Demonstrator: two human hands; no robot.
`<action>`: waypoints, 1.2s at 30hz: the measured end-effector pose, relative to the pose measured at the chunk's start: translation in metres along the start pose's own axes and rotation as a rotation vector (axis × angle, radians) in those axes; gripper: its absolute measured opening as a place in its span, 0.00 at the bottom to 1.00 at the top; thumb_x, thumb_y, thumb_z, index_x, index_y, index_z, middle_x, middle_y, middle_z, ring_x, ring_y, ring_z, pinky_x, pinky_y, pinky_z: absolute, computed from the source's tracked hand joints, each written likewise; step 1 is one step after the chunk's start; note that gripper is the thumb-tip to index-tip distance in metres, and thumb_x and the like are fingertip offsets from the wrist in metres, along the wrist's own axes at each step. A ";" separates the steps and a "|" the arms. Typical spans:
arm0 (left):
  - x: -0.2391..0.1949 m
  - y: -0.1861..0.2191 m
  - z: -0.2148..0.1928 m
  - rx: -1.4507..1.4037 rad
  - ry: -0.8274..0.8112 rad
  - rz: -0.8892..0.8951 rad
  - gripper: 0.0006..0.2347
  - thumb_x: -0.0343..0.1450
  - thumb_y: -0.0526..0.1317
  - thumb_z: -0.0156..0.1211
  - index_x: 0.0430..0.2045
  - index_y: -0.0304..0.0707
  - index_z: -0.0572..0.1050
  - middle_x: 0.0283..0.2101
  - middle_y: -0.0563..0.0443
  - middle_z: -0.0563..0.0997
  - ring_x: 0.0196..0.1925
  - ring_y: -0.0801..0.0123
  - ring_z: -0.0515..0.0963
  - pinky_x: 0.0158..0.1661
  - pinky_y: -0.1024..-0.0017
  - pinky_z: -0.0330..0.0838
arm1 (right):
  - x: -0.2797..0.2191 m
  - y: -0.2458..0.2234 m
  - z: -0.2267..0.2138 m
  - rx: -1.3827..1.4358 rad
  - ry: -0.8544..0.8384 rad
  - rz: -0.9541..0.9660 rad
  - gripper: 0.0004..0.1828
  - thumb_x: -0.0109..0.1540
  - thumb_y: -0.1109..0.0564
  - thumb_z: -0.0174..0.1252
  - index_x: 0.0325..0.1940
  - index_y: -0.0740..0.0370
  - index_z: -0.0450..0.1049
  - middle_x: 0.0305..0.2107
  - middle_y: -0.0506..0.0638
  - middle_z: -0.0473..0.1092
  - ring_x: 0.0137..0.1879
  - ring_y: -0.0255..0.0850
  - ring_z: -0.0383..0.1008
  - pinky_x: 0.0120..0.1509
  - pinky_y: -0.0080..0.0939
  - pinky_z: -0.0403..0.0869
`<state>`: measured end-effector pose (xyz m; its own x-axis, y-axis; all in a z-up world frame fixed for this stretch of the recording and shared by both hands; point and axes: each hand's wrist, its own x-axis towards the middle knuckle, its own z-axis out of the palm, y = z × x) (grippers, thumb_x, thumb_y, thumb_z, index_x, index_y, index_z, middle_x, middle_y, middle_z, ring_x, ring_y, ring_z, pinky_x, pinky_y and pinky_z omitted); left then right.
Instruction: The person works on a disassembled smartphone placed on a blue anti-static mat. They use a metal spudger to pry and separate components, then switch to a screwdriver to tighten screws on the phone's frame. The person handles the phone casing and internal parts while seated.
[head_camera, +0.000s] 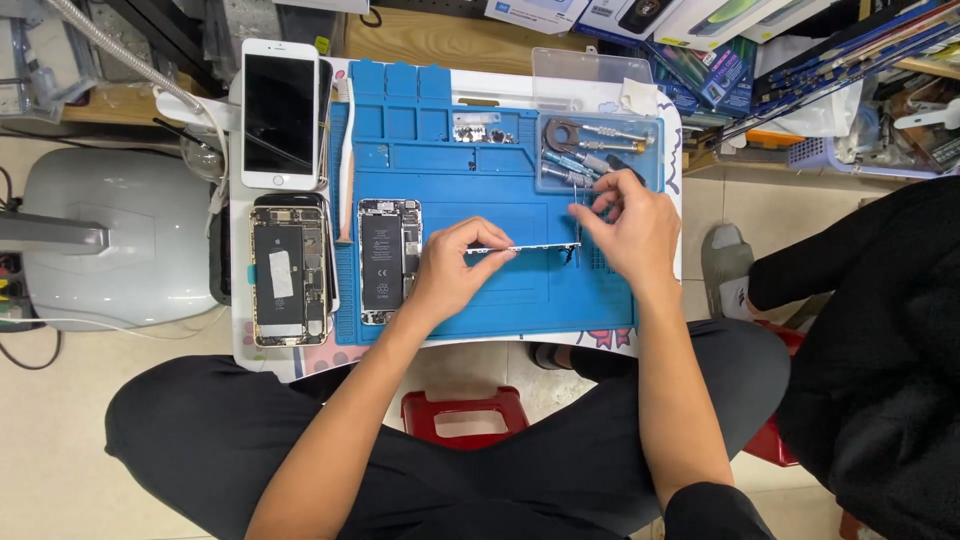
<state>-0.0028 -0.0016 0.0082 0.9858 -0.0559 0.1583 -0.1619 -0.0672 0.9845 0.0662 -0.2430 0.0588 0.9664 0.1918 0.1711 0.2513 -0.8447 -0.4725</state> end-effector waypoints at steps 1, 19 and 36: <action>0.000 0.000 0.000 -0.004 0.003 0.000 0.03 0.69 0.30 0.71 0.29 0.37 0.81 0.36 0.48 0.88 0.43 0.57 0.88 0.44 0.64 0.81 | 0.001 -0.005 -0.002 -0.004 -0.002 -0.002 0.15 0.57 0.59 0.76 0.44 0.59 0.78 0.25 0.48 0.78 0.31 0.44 0.77 0.44 0.44 0.70; -0.004 -0.006 -0.001 -0.010 0.014 0.019 0.04 0.69 0.33 0.72 0.30 0.38 0.80 0.37 0.50 0.87 0.43 0.58 0.87 0.45 0.66 0.81 | -0.031 0.049 0.002 1.117 0.073 0.087 0.18 0.69 0.59 0.52 0.61 0.70 0.70 0.47 0.62 0.71 0.50 0.44 0.78 0.45 0.35 0.78; 0.000 -0.015 0.003 -0.012 0.015 0.019 0.04 0.67 0.29 0.74 0.27 0.36 0.81 0.34 0.48 0.88 0.41 0.55 0.89 0.43 0.64 0.82 | -0.025 -0.001 0.018 0.820 0.176 -0.014 0.16 0.71 0.52 0.55 0.51 0.66 0.81 0.29 0.58 0.76 0.29 0.40 0.76 0.26 0.32 0.71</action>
<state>-0.0008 -0.0040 -0.0067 0.9832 -0.0417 0.1778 -0.1800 -0.0548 0.9821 0.0429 -0.2376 0.0394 0.9575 0.0616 0.2819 0.2886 -0.1988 -0.9366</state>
